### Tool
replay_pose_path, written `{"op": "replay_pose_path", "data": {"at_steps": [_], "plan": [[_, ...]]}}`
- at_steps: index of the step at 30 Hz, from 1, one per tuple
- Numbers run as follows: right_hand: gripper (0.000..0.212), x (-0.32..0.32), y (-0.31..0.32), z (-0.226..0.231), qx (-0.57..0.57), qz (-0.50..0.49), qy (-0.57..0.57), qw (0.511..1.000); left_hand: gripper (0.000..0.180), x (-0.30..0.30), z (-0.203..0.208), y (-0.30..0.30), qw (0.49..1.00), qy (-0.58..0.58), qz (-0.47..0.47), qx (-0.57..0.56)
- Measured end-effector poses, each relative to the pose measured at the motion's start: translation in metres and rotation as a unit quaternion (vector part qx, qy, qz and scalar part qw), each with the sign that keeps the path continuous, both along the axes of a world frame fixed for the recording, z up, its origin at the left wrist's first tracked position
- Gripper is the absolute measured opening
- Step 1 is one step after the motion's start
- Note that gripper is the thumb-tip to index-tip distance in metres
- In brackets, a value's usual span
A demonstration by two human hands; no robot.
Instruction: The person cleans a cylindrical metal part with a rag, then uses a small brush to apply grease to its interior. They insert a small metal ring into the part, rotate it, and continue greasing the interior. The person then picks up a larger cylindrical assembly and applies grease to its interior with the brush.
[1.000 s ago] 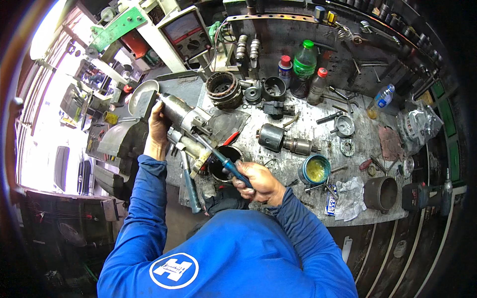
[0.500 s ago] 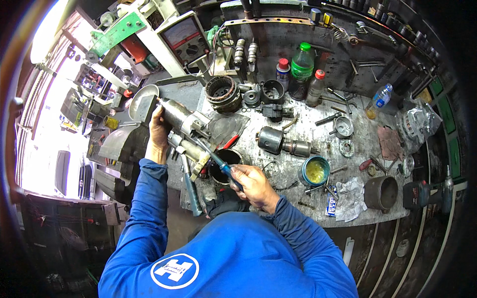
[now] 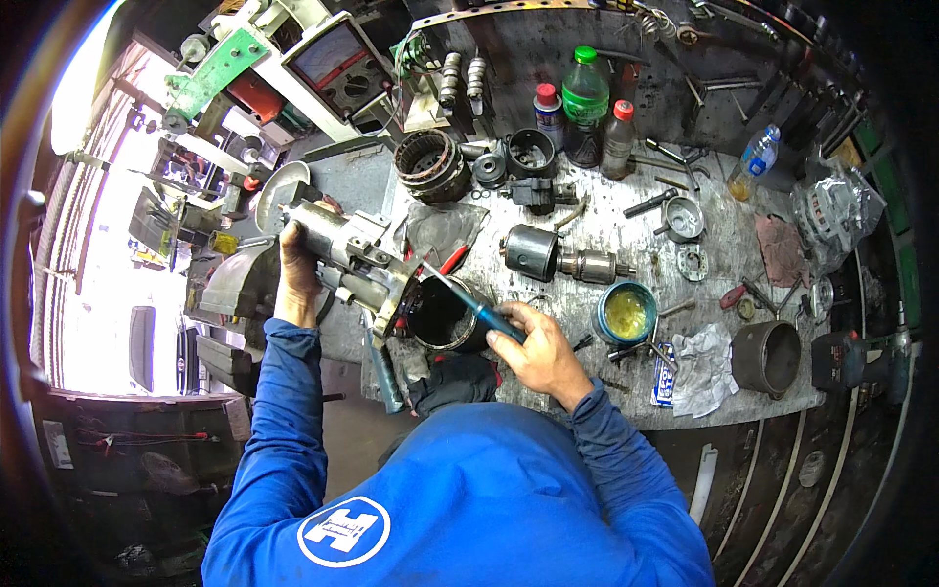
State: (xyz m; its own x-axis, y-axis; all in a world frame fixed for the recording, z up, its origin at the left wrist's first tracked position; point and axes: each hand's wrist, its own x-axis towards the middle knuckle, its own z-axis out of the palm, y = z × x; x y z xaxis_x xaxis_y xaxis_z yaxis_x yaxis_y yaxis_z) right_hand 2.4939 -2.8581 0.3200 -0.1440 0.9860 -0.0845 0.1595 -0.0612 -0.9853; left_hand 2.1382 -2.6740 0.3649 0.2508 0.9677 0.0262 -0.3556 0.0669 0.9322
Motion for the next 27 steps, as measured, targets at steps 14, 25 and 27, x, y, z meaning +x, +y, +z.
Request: {"op": "replay_pose_path", "data": {"at_steps": [14,25,27], "plan": [[0.037,-0.016,0.022,-0.013,0.178,-0.034,-0.039,0.983,0.049,0.001,0.032,-0.029,0.994,-0.027,0.107,-0.029],[0.038,-0.023,0.035,-0.013,0.221,-0.027,-0.022,0.975,0.055,-0.004,0.017,-0.039,0.988,-0.068,0.134,-0.038],[0.038,-0.025,0.037,-0.013,0.23,-0.021,-0.023,0.973,0.055,-0.006,0.016,-0.037,0.988,-0.055,0.142,-0.027]]}}
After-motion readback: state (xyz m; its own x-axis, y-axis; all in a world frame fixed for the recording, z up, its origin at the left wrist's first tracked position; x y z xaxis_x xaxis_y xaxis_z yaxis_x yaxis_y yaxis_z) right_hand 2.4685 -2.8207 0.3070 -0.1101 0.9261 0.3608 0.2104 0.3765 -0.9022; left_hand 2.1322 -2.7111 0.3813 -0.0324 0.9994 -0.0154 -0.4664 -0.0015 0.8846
